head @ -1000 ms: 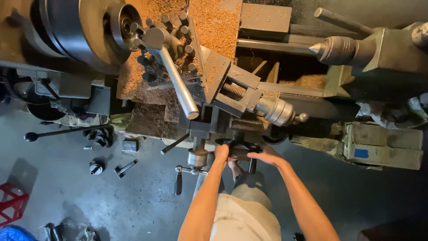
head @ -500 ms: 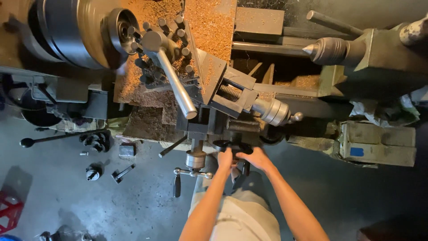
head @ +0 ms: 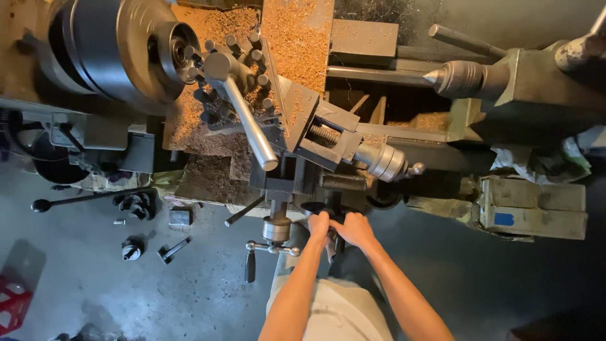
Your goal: Operating a metal lathe to machine a cylindrical metal component.
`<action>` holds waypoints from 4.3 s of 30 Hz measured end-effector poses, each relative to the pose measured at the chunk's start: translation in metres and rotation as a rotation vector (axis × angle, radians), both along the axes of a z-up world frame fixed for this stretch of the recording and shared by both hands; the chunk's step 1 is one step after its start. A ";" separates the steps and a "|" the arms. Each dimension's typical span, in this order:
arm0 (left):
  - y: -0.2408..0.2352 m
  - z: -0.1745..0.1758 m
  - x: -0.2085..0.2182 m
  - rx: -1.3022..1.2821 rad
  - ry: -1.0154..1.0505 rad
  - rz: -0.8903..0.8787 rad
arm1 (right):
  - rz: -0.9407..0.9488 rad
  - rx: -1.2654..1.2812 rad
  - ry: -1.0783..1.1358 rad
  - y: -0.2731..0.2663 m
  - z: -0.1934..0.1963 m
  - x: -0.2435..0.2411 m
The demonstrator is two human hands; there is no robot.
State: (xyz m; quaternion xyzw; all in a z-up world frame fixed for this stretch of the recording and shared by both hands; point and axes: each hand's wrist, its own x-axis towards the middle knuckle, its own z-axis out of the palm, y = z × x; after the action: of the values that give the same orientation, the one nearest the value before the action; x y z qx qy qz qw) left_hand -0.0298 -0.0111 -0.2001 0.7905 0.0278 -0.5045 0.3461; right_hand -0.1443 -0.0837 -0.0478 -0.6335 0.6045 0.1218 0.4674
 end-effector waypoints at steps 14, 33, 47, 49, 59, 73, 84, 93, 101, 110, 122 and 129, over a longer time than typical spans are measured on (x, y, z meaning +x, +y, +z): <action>0.005 -0.026 0.047 -0.015 0.382 0.041 | -0.173 0.260 -0.473 -0.004 -0.078 -0.058; -0.007 0.036 0.004 0.261 -0.258 -0.178 | -0.082 -0.055 -0.123 0.005 0.000 0.005; 0.002 -0.025 0.051 0.164 -0.180 -0.174 | -0.041 0.122 -0.386 -0.009 -0.065 -0.054; -0.001 -0.007 0.050 0.181 -0.189 -0.198 | -0.069 0.106 -0.396 -0.007 -0.059 -0.049; 0.014 0.091 -0.011 -0.015 -0.528 -0.307 | -0.189 0.053 -0.396 0.002 -0.036 -0.023; -0.007 -0.003 0.003 0.068 -0.024 -0.034 | 0.118 -0.070 0.106 0.005 -0.007 0.010; -0.006 -0.012 0.044 -0.014 0.312 0.079 | -0.036 0.163 -0.389 -0.010 -0.083 -0.059; -0.009 0.016 0.031 0.048 0.208 0.063 | -0.218 0.150 -0.422 0.000 -0.054 -0.029; -0.012 0.050 -0.017 0.008 0.023 -0.077 | -0.076 -0.094 -0.131 0.010 -0.050 -0.004; -0.007 0.017 0.014 0.034 0.126 -0.017 | 0.128 -0.101 -0.089 -0.006 -0.006 -0.006; -0.005 -0.005 0.049 -0.024 0.477 0.004 | -0.146 0.159 -0.401 -0.003 -0.070 -0.047; -0.011 0.069 0.011 0.028 0.284 0.162 | -0.208 0.158 -0.329 0.000 -0.035 -0.024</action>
State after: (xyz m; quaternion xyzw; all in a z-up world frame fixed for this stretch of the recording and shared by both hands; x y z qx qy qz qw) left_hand -0.0184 -0.0223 -0.1311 0.7112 0.1471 -0.5809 0.3675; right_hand -0.1685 -0.0840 -0.0824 -0.5402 0.5709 0.0150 0.6181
